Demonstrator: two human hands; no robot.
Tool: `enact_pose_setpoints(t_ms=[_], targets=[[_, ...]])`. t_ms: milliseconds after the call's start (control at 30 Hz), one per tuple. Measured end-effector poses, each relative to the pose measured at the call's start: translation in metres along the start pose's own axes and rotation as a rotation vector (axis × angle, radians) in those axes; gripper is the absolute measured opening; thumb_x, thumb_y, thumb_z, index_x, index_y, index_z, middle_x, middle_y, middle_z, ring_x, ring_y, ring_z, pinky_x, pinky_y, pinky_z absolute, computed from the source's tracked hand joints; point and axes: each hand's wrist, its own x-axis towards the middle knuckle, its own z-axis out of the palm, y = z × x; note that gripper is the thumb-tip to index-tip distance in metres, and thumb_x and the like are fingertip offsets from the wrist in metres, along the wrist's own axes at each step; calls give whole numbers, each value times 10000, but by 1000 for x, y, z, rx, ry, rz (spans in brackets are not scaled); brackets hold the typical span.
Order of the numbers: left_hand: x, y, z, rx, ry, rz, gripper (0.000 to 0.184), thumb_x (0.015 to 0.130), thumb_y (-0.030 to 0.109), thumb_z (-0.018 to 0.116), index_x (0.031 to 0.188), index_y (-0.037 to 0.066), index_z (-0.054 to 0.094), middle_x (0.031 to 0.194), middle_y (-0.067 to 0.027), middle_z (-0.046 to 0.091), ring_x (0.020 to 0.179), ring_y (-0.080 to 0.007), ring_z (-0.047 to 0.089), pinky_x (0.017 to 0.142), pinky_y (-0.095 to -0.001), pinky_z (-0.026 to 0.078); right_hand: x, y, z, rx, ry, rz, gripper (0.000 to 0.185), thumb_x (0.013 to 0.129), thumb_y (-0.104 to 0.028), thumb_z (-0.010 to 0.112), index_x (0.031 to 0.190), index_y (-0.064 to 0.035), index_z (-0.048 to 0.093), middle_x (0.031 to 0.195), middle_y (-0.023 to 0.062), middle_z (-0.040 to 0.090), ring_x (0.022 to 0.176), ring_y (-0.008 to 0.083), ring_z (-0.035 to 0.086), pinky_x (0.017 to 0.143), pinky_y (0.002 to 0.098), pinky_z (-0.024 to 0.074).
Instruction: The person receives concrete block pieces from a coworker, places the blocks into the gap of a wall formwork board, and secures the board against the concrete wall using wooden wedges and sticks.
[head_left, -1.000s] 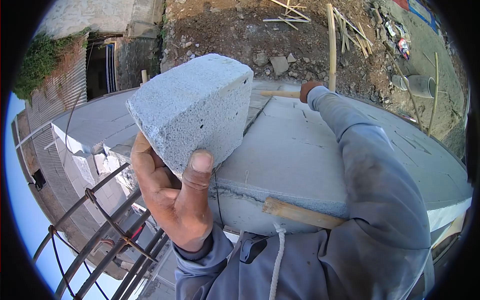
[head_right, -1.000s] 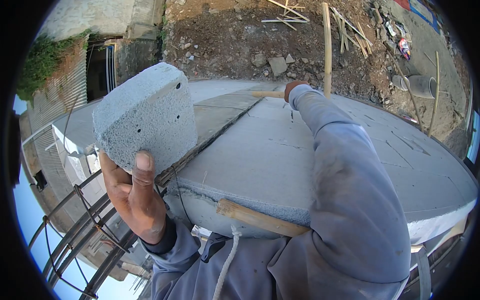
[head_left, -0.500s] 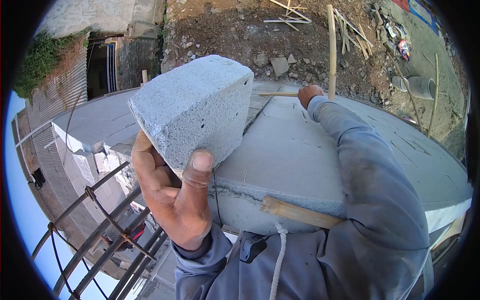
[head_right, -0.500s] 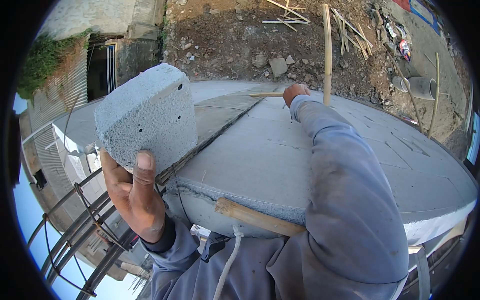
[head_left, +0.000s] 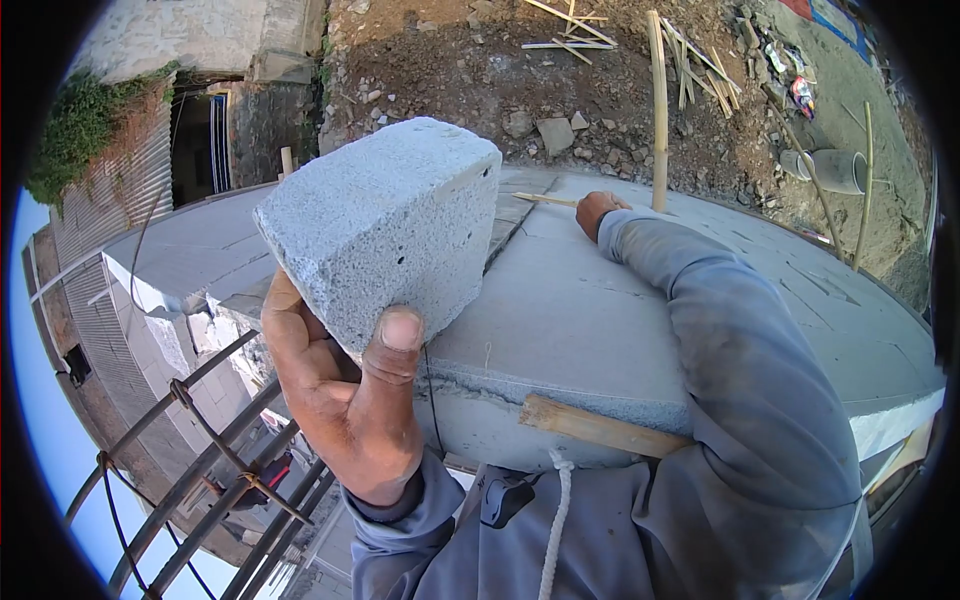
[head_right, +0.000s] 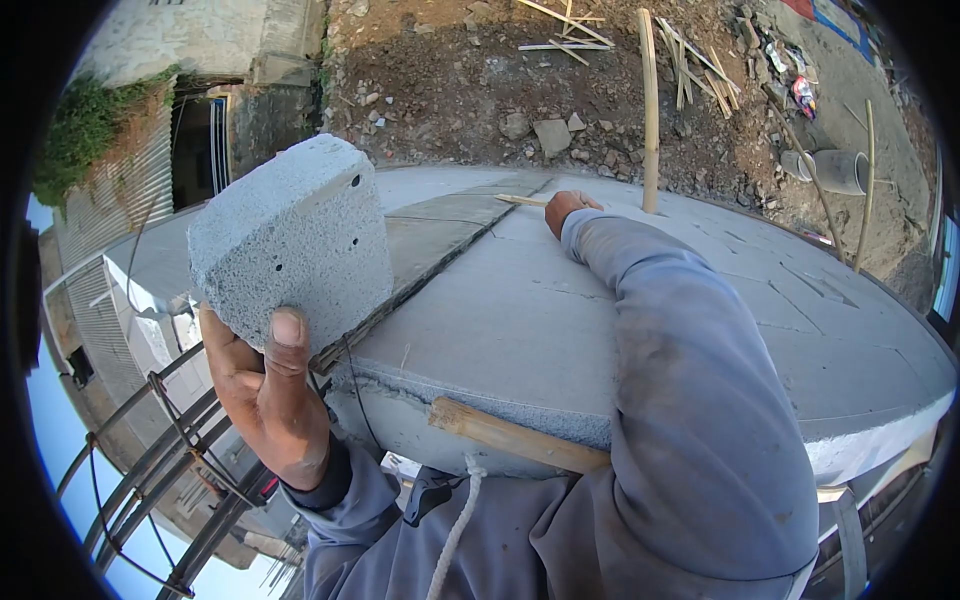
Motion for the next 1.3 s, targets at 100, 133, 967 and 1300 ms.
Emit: enact_pose_setpoints(t_ms=[100,133,967,1300], targets=[[0,2,1,-5,-9,-10,668,792,300,694,1258,-69,389,1124,-232,522,1077,-273,529,952,-406,379,-11,-5,-19,86,-1,-17,175,811,-147,576,919,-116,711,907,71,700,841,237,677,652,370,543],[0,3,1,-10,-14,-13,666,792,297,694,1258,-69,389,1125,-231,522,1077,-273,529,952,-405,379,-13,-5,-21,119,21,-20,177,814,-152,575,919,-120,713,904,73,701,845,238,677,659,371,544],[-2,-5,-1,56,-18,48,629,806,301,654,1271,-50,417,1101,-212,573,1042,-278,538,937,-376,369,-10,14,-11,232,95,39,229,872,-165,517,998,-56,674,961,101,687,908,245,665,747,352,542],[-2,-2,-1,53,-29,16,622,800,292,654,1268,-44,420,1089,-206,577,1033,-277,541,931,-368,371,-5,6,-16,290,3,89,243,849,-188,541,1031,-115,684,1026,63,677,964,230,647,767,353,535]])
